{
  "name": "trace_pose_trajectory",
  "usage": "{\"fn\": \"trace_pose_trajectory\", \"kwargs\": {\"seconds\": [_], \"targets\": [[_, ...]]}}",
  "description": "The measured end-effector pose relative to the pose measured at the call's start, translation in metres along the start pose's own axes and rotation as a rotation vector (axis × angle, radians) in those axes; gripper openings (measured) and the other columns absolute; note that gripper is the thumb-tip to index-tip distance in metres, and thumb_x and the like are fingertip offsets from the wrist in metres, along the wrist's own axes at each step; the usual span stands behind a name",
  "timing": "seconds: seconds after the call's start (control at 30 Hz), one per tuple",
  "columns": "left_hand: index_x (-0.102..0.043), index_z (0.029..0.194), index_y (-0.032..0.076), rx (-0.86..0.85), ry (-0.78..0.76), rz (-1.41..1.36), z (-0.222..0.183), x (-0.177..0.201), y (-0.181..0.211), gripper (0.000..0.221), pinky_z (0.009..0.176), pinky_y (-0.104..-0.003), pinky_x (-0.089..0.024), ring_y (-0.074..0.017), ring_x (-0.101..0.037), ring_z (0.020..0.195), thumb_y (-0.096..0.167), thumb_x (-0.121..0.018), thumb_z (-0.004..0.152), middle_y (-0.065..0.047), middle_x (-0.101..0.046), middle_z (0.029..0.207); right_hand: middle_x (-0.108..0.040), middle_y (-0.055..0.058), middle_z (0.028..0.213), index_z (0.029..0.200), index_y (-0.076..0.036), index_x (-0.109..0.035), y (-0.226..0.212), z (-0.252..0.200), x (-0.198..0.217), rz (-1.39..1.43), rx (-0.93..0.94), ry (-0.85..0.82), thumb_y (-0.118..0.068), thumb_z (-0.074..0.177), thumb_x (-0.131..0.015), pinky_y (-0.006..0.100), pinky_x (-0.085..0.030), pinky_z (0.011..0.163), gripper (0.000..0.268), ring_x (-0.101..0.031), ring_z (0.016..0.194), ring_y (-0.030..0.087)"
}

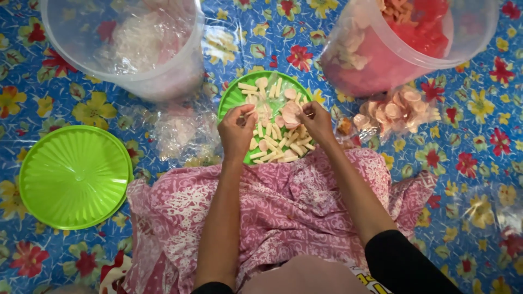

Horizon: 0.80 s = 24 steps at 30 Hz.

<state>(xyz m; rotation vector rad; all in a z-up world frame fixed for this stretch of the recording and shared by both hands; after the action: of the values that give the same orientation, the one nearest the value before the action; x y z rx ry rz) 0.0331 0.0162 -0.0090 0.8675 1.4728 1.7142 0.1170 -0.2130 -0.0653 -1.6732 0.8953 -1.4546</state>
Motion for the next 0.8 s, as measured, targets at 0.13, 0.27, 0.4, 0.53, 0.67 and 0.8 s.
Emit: {"fn": "trace_pose_trajectory", "kwargs": {"seconds": [0.13,0.27,0.4,0.53,0.67,0.8], "targets": [[-0.071,0.091,0.010,-0.009,0.014,0.048,-0.001,0.002,-0.003,0.024,0.045,-0.022,-0.056,-0.0195,-0.066,0.061,0.001,-0.073,0.069,-0.006,-0.060,0.075,-0.066,0.007,0.085,0.099,-0.009,-0.062,0.023,0.006,-0.002,-0.059,0.010,0.008,-0.013,0.077,-0.069,0.028,-0.052,0.061,0.024,-0.064,0.072,0.016],[-0.070,0.092,0.008,-0.011,0.030,0.002,-0.001,0.004,0.004,0.023,0.046,-0.023,-0.056,-0.0203,-0.067,0.061,0.000,-0.072,0.070,-0.008,-0.060,0.075,-0.053,0.014,0.103,0.110,-0.007,-0.059,-0.001,-0.003,-0.008,-0.274,0.269,0.041,-0.010,0.078,-0.071,0.038,-0.052,0.075,0.034,-0.061,0.089,0.031],[-0.070,0.092,0.006,0.012,0.019,-0.052,-0.002,0.002,0.015,0.024,0.046,-0.024,-0.057,-0.0209,-0.067,0.061,-0.002,-0.071,0.070,-0.010,-0.060,0.076,-0.054,0.008,0.093,0.098,-0.017,-0.066,0.001,-0.014,-0.033,-0.383,0.460,-0.112,-0.008,0.079,-0.067,0.038,-0.047,0.080,0.021,-0.058,0.089,0.030],[-0.070,0.092,0.006,0.063,0.036,-0.116,0.000,0.001,0.006,0.023,0.047,-0.023,-0.057,-0.0193,-0.067,0.059,-0.001,-0.071,0.071,-0.009,-0.061,0.077,-0.056,0.014,0.091,0.096,-0.011,-0.063,0.001,-0.030,-0.073,-0.384,0.548,-0.297,-0.010,0.082,-0.063,0.043,-0.047,0.077,0.015,-0.057,0.087,0.035],[-0.069,0.093,0.005,0.076,0.010,-0.094,0.002,0.001,0.002,0.023,0.047,-0.024,-0.058,-0.0196,-0.067,0.059,-0.001,-0.071,0.071,-0.010,-0.061,0.077,-0.055,0.010,0.101,0.103,-0.017,-0.059,-0.004,-0.053,-0.105,-0.607,0.639,-0.347,-0.029,0.076,-0.066,0.040,-0.045,0.076,0.031,-0.055,0.093,0.030],[-0.069,0.096,0.004,0.108,-0.014,-0.139,0.002,0.001,0.003,0.024,0.050,-0.024,-0.058,-0.0224,-0.068,0.064,-0.002,-0.070,0.073,-0.011,-0.061,0.081,-0.051,0.004,0.102,0.099,-0.018,-0.056,0.003,-0.063,-0.125,-0.709,0.692,-0.283,-0.037,0.073,-0.066,0.036,-0.036,0.078,0.034,-0.048,0.093,0.023]]}}
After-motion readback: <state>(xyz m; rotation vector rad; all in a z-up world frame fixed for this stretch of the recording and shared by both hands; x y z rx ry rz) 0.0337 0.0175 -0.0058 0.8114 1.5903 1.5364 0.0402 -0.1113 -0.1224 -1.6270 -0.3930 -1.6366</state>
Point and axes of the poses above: each hand's wrist, its own z-axis towards the middle knuckle, its own x-axis out of the back of the hand, y = z × x, the point moved 2 cm from there along z, towards the middle knuckle
